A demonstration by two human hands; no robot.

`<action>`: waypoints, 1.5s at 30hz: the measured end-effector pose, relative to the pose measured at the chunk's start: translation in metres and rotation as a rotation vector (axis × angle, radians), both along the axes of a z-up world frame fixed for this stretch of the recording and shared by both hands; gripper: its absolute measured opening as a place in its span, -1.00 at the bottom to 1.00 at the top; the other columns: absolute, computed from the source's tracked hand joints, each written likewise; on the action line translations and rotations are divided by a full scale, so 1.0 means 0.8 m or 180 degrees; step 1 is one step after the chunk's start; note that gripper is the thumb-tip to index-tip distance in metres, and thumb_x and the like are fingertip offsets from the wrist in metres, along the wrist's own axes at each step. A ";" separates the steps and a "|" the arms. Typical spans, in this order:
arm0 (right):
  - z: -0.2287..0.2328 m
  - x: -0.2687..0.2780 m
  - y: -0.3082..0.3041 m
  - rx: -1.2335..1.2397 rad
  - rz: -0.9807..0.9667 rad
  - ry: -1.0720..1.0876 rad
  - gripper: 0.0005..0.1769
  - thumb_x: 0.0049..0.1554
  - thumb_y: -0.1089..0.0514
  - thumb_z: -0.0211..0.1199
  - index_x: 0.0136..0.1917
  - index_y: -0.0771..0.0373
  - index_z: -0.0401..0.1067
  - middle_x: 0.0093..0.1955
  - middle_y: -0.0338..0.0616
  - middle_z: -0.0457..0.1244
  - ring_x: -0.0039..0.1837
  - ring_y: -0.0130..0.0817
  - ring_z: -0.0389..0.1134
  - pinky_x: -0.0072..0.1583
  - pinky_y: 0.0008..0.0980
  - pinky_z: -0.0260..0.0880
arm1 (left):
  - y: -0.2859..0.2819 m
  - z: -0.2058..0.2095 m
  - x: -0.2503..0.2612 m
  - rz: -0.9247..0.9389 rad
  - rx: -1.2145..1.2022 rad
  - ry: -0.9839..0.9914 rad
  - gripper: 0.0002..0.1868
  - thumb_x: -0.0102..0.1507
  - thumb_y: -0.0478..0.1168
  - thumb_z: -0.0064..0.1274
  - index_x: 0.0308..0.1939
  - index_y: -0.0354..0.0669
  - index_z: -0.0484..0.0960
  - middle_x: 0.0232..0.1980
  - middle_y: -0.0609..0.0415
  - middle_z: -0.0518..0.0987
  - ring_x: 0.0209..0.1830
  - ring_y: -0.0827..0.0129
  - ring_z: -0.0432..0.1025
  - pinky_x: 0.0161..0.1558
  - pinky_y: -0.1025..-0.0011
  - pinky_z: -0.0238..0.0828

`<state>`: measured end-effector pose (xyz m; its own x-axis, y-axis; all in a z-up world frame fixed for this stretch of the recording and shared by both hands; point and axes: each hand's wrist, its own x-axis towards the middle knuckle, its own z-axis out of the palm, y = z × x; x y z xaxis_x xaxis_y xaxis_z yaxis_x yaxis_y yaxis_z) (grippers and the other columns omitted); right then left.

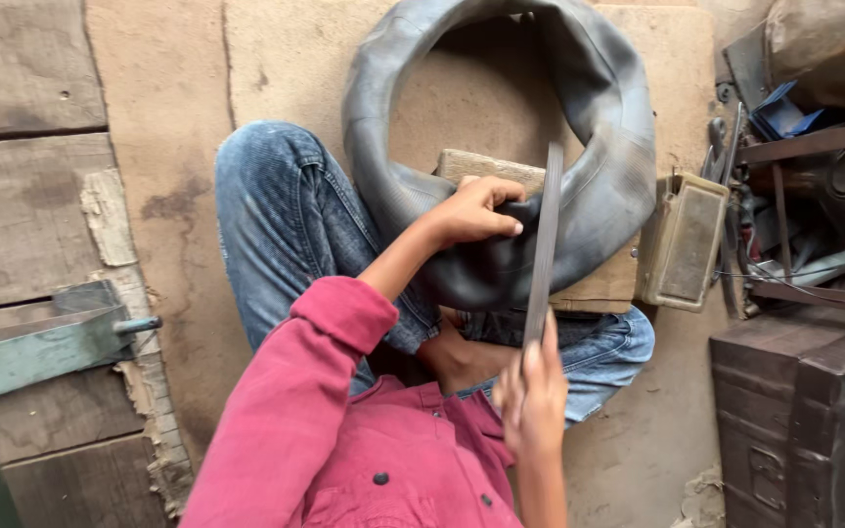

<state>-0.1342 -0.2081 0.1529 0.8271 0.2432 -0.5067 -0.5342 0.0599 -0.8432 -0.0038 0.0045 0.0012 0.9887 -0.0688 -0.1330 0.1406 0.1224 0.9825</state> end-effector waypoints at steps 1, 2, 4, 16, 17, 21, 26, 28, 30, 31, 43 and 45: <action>0.006 -0.002 -0.002 -0.0088 0.0013 -0.0005 -0.33 0.32 0.07 -0.04 0.67 0.00 -0.03 -0.55 -0.42 -0.12 -0.57 -0.63 -0.16 -0.51 -0.54 -0.10 | -0.004 0.002 0.003 -0.0077 -0.0270 -0.0170 -0.80 0.11 -0.31 0.23 -0.21 -0.24 0.59 -0.38 0.22 0.50 -0.31 0.59 0.35 -0.25 0.50 0.30; 0.009 -0.003 -0.002 -0.0150 0.0033 0.0003 -0.32 0.31 0.08 -0.04 0.67 -0.01 -0.03 -0.55 -0.42 -0.12 -0.57 -0.64 -0.16 -0.51 -0.56 -0.12 | -0.007 0.002 0.003 -0.0149 -0.0514 -0.0326 -0.80 0.12 -0.33 0.22 -0.20 -0.25 0.57 -0.34 0.25 0.50 -0.27 0.61 0.35 -0.21 0.52 0.31; 0.001 0.013 0.006 -0.0150 0.0044 0.0000 -0.31 0.32 0.10 -0.03 0.68 -0.01 -0.03 -0.51 -0.45 -0.11 -0.54 -0.66 -0.14 -0.49 -0.57 -0.11 | -0.014 -0.006 0.002 -0.0175 -0.0883 -0.0537 -0.78 0.12 -0.36 0.20 -0.18 -0.25 0.55 -0.29 0.28 0.51 -0.23 0.64 0.36 -0.19 0.54 0.33; -0.010 0.022 0.013 0.0088 0.0022 -0.0219 -0.34 0.34 0.02 -0.06 0.66 0.01 -0.05 -0.59 -0.39 -0.14 -0.60 -0.60 -0.15 -0.51 -0.49 -0.04 | -0.005 0.021 -0.005 -0.0160 -0.0738 -0.0365 -0.81 0.14 -0.35 0.22 -0.23 -0.27 0.54 -0.34 0.26 0.50 -0.29 0.61 0.34 -0.22 0.50 0.30; -0.003 0.009 0.005 -0.0149 -0.0007 -0.0149 -0.33 0.32 0.03 -0.04 0.67 0.01 -0.04 -0.58 -0.40 -0.13 -0.59 -0.61 -0.15 -0.51 -0.50 -0.05 | -0.006 0.022 -0.009 -0.0122 -0.0456 -0.0384 -0.81 0.15 -0.34 0.22 -0.23 -0.28 0.54 -0.36 0.25 0.51 -0.29 0.60 0.34 -0.22 0.50 0.31; -0.016 0.037 0.018 -0.0124 0.0050 -0.0094 -0.33 0.36 0.06 -0.01 0.70 0.03 0.00 -0.47 -0.47 -0.09 -0.50 -0.67 -0.10 -0.46 -0.55 -0.02 | 0.004 0.021 -0.005 -0.0441 -0.0475 -0.0520 -0.82 0.18 -0.31 0.21 -0.19 -0.24 0.54 -0.32 0.30 0.48 -0.24 0.63 0.34 -0.17 0.51 0.35; -0.037 0.175 0.064 0.0375 0.0230 0.0108 -0.36 0.37 0.04 -0.04 0.67 -0.02 0.00 -0.48 -0.44 -0.08 -0.52 -0.64 -0.14 -0.45 -0.58 -0.06 | 0.015 0.024 -0.001 -0.0512 -0.1068 -0.0510 -0.79 0.16 -0.31 0.24 -0.19 -0.23 0.55 -0.29 0.31 0.52 -0.24 0.64 0.36 -0.19 0.52 0.34; -0.040 0.167 0.053 0.0948 0.0092 0.0138 -0.36 0.41 0.03 -0.03 0.71 -0.03 -0.04 -0.49 -0.45 -0.09 -0.51 -0.64 -0.14 -0.42 -0.58 -0.05 | 0.005 0.019 -0.004 -0.0588 -0.1134 -0.0399 -0.81 0.18 -0.30 0.24 -0.21 -0.23 0.54 -0.31 0.30 0.50 -0.26 0.64 0.33 -0.23 0.52 0.31; -0.024 0.091 0.023 0.0549 -0.0064 -0.0112 -0.32 0.38 0.02 -0.07 0.71 0.01 -0.07 -0.48 -0.46 -0.10 -0.52 -0.66 -0.14 -0.49 -0.59 -0.10 | 0.007 0.019 -0.006 -0.0433 -0.0827 -0.0357 -0.80 0.18 -0.30 0.27 -0.22 -0.23 0.55 -0.32 0.31 0.46 -0.27 0.64 0.30 -0.24 0.53 0.27; -0.014 0.051 0.014 0.0286 -0.0068 -0.0133 -0.32 0.35 0.03 -0.05 0.69 0.03 -0.07 -0.53 -0.42 -0.10 -0.56 -0.61 -0.13 -0.51 -0.52 -0.06 | 0.015 0.020 0.000 -0.0459 -0.0689 -0.0367 -0.80 0.18 -0.30 0.26 -0.22 -0.24 0.54 -0.34 0.30 0.45 -0.29 0.63 0.30 -0.26 0.52 0.26; -0.056 0.187 0.055 0.0443 0.0043 0.0175 -0.37 0.39 0.09 -0.02 0.69 0.05 0.03 -0.46 -0.43 -0.10 -0.49 -0.64 -0.10 -0.41 -0.59 -0.04 | 0.003 0.030 -0.011 -0.0407 -0.0896 -0.0428 -0.79 0.15 -0.33 0.20 -0.18 -0.25 0.54 -0.32 0.27 0.50 -0.27 0.64 0.33 -0.24 0.52 0.30; -0.050 0.125 0.034 0.0102 -0.0204 -0.0349 -0.36 0.33 0.09 -0.04 0.66 0.04 0.03 -0.49 -0.45 -0.10 -0.52 -0.63 -0.10 -0.46 -0.55 -0.04 | 0.008 0.031 -0.013 -0.0365 -0.0883 -0.0283 -0.80 0.17 -0.32 0.24 -0.21 -0.27 0.55 -0.34 0.25 0.46 -0.30 0.61 0.29 -0.27 0.51 0.26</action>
